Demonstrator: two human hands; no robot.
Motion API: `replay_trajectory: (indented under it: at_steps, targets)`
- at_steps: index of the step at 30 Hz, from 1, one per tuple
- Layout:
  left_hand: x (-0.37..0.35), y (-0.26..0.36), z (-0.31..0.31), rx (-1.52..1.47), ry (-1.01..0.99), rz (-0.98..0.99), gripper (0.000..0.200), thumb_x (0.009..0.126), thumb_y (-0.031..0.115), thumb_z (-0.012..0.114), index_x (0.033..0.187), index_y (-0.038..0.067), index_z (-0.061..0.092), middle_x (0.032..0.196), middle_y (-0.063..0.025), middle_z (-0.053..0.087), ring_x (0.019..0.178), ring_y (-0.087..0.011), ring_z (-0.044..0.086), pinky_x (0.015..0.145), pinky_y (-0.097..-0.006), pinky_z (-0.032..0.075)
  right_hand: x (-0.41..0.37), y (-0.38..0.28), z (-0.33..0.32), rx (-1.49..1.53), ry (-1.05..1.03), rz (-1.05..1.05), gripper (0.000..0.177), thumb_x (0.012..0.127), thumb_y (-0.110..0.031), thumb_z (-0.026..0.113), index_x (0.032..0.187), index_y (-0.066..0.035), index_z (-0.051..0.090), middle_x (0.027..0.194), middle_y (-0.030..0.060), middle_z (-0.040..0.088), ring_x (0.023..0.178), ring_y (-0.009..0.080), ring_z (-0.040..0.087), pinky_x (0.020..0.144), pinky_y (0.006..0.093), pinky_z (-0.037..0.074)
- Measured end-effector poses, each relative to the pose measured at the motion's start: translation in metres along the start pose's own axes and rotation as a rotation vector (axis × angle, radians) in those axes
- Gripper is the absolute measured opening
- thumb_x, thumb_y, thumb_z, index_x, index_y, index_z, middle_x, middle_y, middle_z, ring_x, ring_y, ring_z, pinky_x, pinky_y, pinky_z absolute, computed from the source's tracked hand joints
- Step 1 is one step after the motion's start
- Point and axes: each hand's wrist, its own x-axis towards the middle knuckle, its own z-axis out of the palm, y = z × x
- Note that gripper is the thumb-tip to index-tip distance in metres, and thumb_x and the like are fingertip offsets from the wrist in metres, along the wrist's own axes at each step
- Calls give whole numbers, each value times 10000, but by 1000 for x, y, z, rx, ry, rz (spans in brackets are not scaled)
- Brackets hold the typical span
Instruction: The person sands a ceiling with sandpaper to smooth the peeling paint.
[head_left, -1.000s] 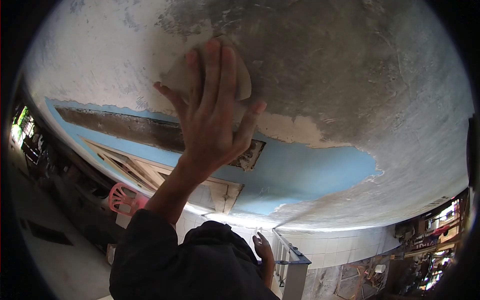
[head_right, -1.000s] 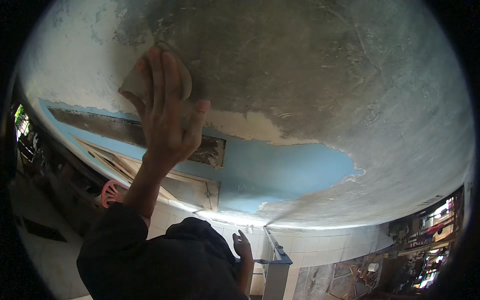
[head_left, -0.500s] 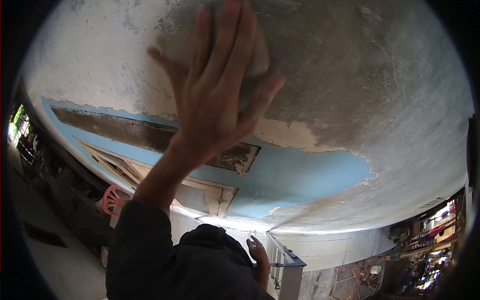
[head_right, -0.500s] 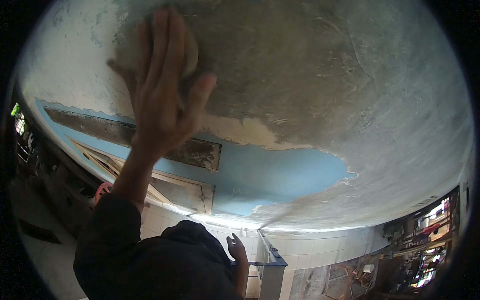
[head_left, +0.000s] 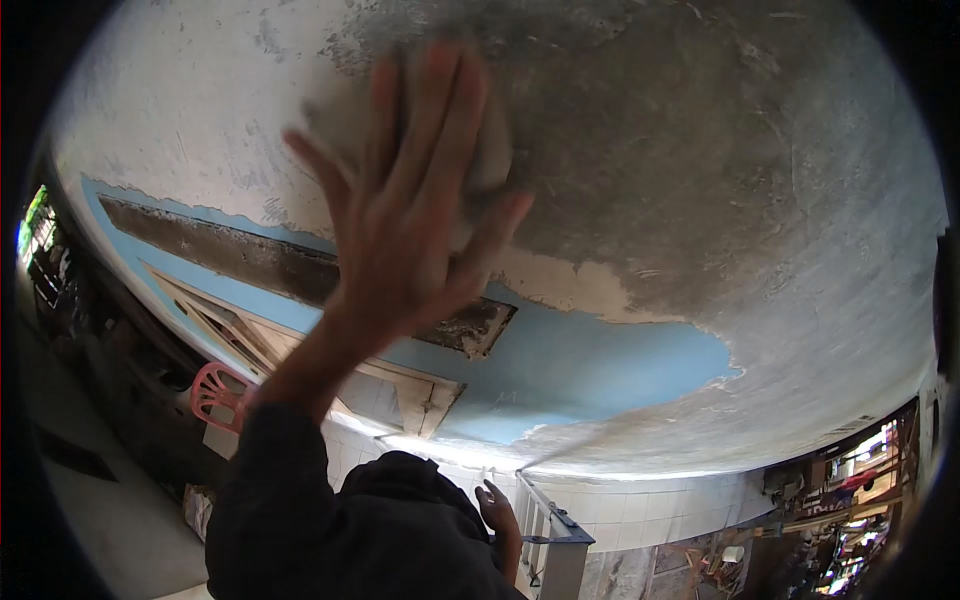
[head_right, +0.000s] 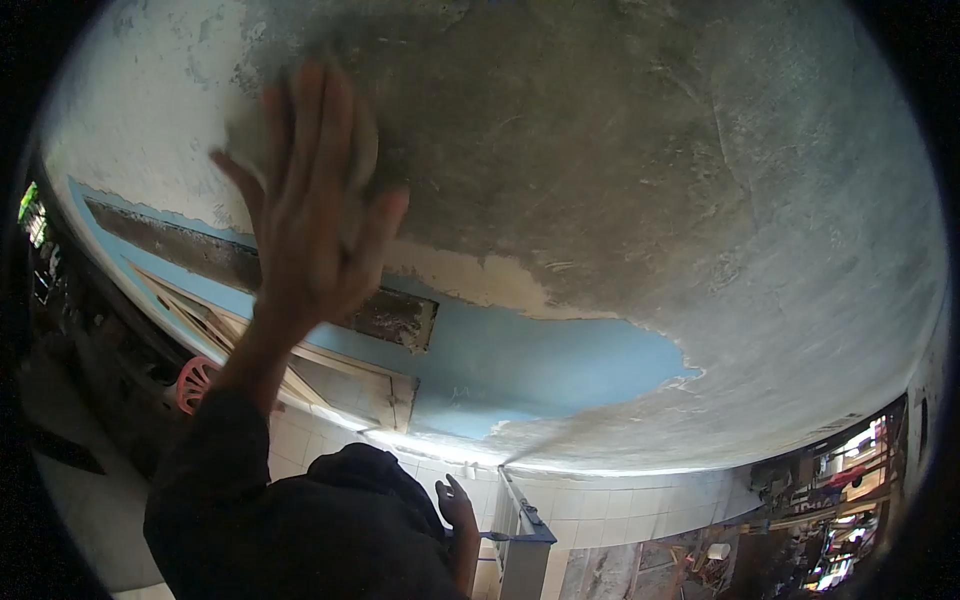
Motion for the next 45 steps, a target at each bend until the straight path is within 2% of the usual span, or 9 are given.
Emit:
replay_trajectory:
  at_steps: [3,9,15,18,24,30,33,42,45]
  targets:
    - [-32,-1,7,-8,-45,-8,701,924,485,449,1466,76,275,1518,-163,251,1422,-391,114,1027,-669,-119,2,0,1,-2,25,8,574,891,-391,587,1329,-35,479,1146,272,608,1063,333,617,896,387,483]
    - [25,-5,-4,-24,98,91,715,912,463,482,1460,52,276,1522,-165,238,1421,-400,102,1042,-647,-124,-1,-1,2,4,-28,-31,551,898,-372,578,1319,-29,488,1139,268,612,1054,343,619,887,385,486]
    - [-22,1,9,-42,13,45,715,912,443,503,1462,53,267,1523,-157,240,1420,-400,111,1044,-649,-118,-3,-5,0,14,53,7,544,903,-371,575,1324,-38,487,1133,270,612,1053,352,618,882,393,488]
    - [21,-8,6,-108,150,109,752,895,455,530,1465,48,254,1523,-157,240,1421,-399,104,1026,-659,-145,-9,-14,-3,34,-19,30,554,902,-370,587,1332,-37,483,1174,277,591,1115,340,582,923,388,458]
    - [-21,19,6,-216,12,13,731,891,407,564,1465,68,265,1519,-154,252,1420,-386,135,1023,-664,-144,-5,-13,-2,25,19,28,566,899,-365,598,1333,-21,481,1196,265,585,1130,328,572,938,381,445]
    - [45,7,-2,-39,161,129,807,849,470,602,1469,82,259,1530,-134,233,1432,-344,111,998,-677,-180,-7,-14,-1,41,-16,18,569,895,-370,601,1327,-17,486,1197,265,585,1144,329,563,950,389,438]
    - [11,21,5,-235,38,82,795,851,456,608,1470,96,262,1534,-107,232,1434,-332,114,994,-681,-184,1,4,1,42,6,5,569,896,-372,598,1322,-10,488,1195,266,585,1142,332,564,943,387,446]
    - [35,19,3,-152,149,72,655,917,316,534,1462,66,269,1536,-110,225,1432,-321,140,990,-685,-187,4,3,2,31,-17,-7,569,896,-375,592,1321,-12,488,1189,272,586,1148,336,562,941,390,449]
    - [-14,32,15,-210,7,46,599,916,258,517,1457,112,303,1548,-54,210,1445,-250,111,997,-718,-140,-1,-8,-1,-14,15,-4,569,897,-381,586,1325,-20,486,1186,276,586,1146,342,562,948,391,443]
